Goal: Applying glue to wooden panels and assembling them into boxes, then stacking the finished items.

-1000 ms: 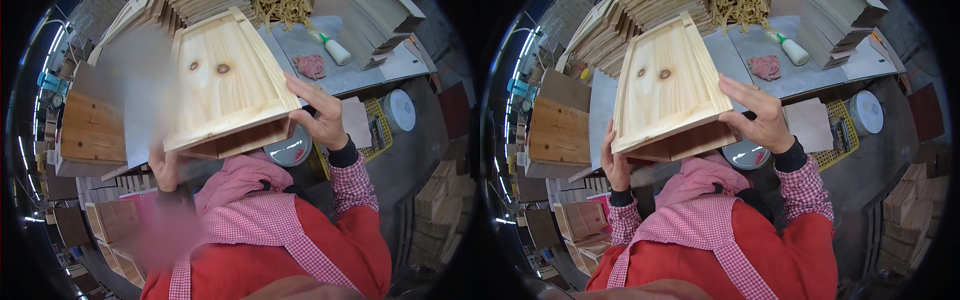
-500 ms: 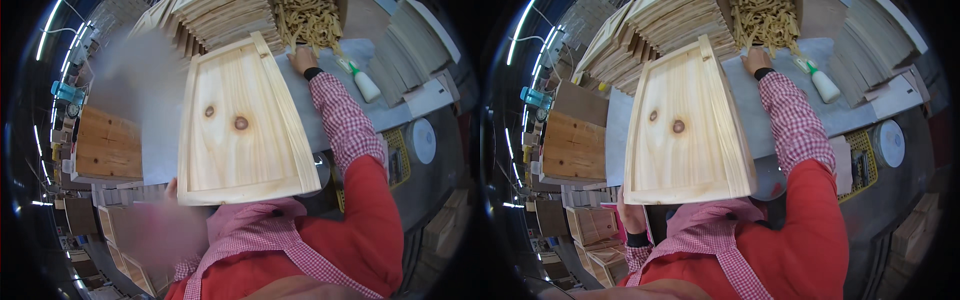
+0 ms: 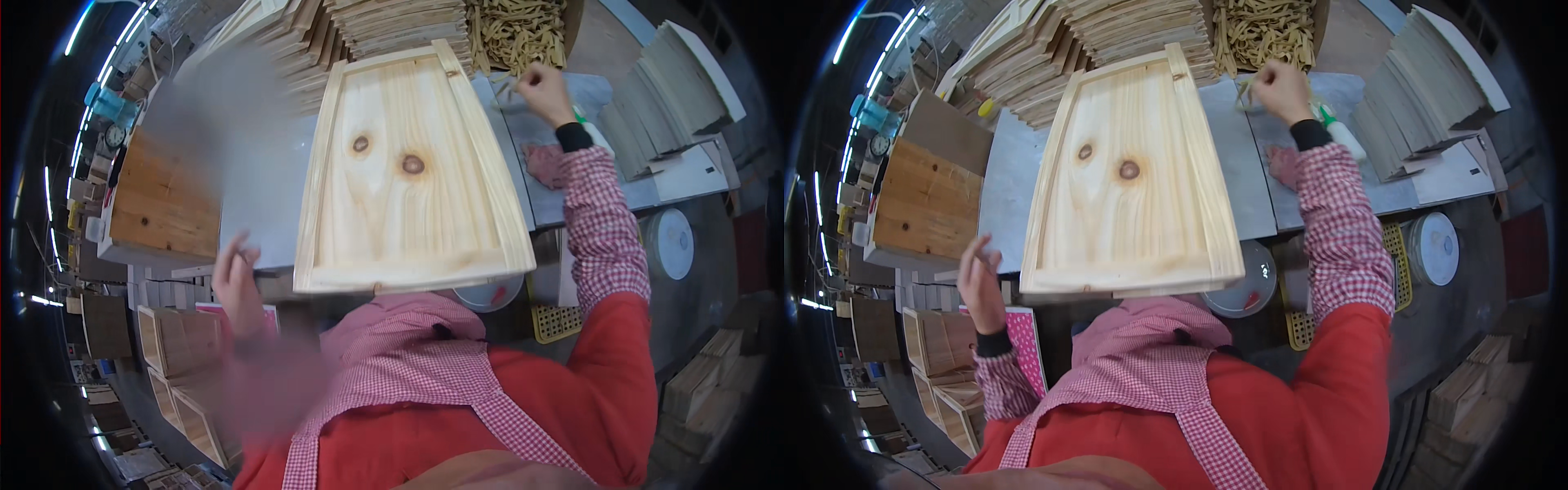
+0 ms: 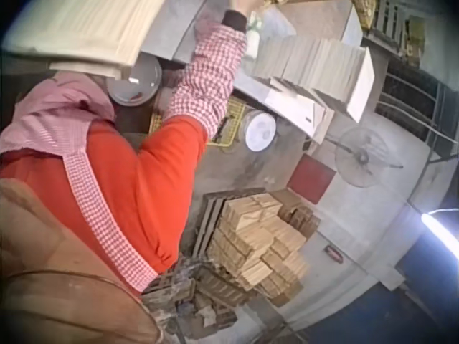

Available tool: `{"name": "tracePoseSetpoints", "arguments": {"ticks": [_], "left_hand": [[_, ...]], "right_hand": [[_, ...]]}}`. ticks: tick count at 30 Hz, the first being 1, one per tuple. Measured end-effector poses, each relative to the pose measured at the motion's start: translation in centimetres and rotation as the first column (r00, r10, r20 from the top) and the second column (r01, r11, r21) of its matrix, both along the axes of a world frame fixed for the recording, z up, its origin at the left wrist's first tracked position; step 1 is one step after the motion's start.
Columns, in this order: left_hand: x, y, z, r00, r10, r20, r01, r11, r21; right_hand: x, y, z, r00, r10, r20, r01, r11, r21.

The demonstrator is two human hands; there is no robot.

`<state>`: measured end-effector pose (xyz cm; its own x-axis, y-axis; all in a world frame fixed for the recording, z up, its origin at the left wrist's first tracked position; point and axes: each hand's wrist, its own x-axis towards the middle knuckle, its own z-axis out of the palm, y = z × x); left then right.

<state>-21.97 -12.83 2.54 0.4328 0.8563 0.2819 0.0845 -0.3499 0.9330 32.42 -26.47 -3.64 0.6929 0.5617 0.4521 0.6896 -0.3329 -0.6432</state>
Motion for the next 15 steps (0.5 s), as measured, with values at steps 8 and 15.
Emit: {"name": "tracePoseSetpoints", "arguments": {"ticks": [8,15], "left_hand": [[7.4,-5.5,11.0,0.882,-0.433,-0.186,0.444,0.629,0.638],[7.4,-10.9,9.6,0.758,-0.563,-0.329,0.599,0.403,0.692]], "right_hand": [[-16.7,-10.6,17.0,0.862,0.489,0.134,-0.507,0.82,0.267],[-31.6,-12.4,15.2,0.496,0.81,0.315,-0.847,0.531,-0.031]]}}
